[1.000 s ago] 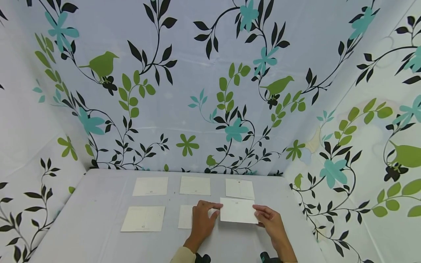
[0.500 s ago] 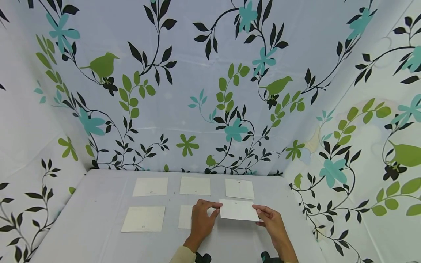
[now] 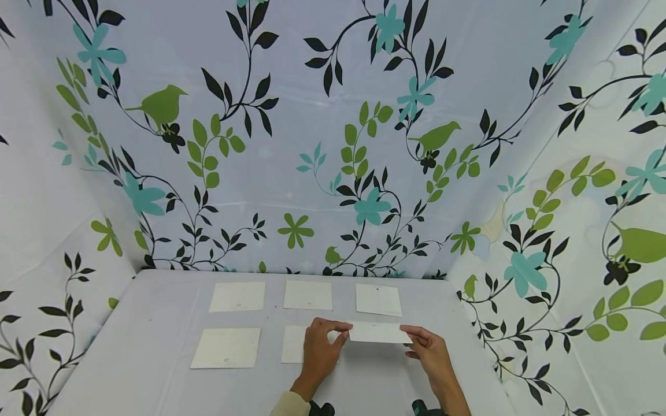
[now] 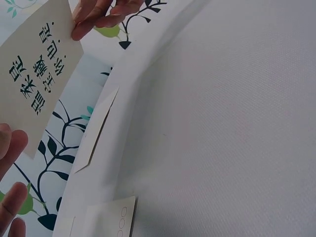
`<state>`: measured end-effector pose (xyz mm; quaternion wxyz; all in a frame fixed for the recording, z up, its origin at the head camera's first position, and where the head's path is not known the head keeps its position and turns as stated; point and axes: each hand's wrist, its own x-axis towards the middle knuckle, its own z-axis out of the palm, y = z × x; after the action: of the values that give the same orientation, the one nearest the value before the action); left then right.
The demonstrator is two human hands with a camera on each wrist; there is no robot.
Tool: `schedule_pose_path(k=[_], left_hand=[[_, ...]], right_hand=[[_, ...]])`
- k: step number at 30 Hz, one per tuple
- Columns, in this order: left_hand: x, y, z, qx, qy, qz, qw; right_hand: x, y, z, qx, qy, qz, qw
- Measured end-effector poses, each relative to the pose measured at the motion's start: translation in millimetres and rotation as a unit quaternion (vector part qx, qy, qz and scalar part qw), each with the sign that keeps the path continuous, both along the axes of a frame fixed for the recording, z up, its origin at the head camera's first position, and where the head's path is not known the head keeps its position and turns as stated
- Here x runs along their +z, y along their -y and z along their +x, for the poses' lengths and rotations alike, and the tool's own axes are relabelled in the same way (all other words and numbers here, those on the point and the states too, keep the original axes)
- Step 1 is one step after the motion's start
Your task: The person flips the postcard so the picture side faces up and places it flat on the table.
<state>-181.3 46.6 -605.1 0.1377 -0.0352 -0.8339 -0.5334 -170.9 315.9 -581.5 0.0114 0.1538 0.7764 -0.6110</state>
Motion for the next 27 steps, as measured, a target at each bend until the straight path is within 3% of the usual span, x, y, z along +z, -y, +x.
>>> schedule_pose_path(k=[16,23,27], left_hand=[[5.8,0.0,0.8,-0.030,0.001,0.012,0.9995],[6.3,-1.2,2.2,-0.028,0.017,0.010,0.9994],[4.4,-2.8,1.5,-0.023,0.002,0.007,0.9997]], right_hand=[[-2.9,-2.5,3.4,0.004,0.001,-0.001,1.0000],[0.1,-1.0,5.2,-0.011,-0.002,-0.003,0.9999],[0.7,-1.2,5.6,-0.017,-0.009,0.001,0.9998]])
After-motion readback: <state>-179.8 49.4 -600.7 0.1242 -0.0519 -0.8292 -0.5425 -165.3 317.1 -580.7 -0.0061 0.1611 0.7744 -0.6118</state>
